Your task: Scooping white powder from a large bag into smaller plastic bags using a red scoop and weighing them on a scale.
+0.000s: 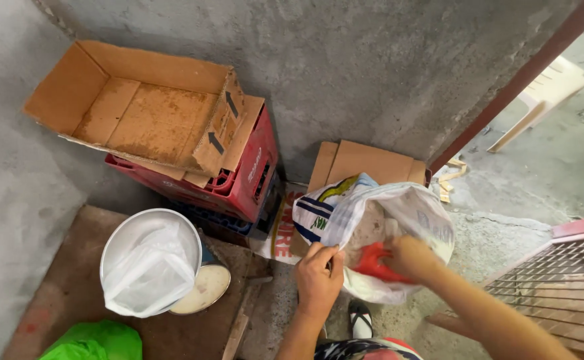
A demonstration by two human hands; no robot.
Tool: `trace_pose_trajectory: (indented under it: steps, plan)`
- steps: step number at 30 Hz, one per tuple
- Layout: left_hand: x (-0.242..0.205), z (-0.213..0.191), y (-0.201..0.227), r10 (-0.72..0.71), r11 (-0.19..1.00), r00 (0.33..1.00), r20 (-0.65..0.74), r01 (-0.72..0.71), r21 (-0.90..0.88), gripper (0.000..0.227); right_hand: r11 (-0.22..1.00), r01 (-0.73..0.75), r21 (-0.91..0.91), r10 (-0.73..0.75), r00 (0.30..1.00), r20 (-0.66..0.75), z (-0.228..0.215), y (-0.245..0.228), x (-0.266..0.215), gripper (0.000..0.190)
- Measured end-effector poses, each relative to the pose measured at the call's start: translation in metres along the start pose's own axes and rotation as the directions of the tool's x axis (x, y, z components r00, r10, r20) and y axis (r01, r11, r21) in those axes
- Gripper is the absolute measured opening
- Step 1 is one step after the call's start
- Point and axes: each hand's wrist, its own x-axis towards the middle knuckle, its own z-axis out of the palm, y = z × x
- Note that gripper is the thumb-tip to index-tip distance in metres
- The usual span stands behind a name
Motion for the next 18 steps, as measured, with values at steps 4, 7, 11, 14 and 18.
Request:
trace_pose_trajectory:
  steps: [4,7,11,14,18]
  plan:
    - [0.004,0.012,0.002,0.060,0.997,0.998,0.025,-0.058,-0.049,0.009,0.960,-0.082,0.267,0.095,0.995,-0.036,0.058,0.000,0.014,0.029]
    - [0.013,0.011,0.007,0.002,0.996,0.996,0.088,0.006,-0.093,0.010,0.891,-0.117,0.439,0.185,0.976,-0.115,0.061,0.007,0.022,0.028]
    - [0.028,-0.003,0.002,0.060,0.997,0.998,0.028,-0.058,-0.051,0.009,0.758,-0.319,0.569,0.328,0.940,0.091,0.007,0.012,0.002,0.032]
    - [0.021,-0.007,-0.003,0.039,0.998,0.999,0.018,-0.038,-0.048,0.011,0.952,-0.222,0.209,0.224,0.975,0.014,-0.029,0.004,-0.014,0.029]
    - [0.013,-0.010,-0.005,-0.034,0.999,0.998,0.049,0.034,0.007,0.011,0.972,-0.213,-0.103,0.208,0.976,-0.062,-0.048,-0.036,-0.014,0.034]
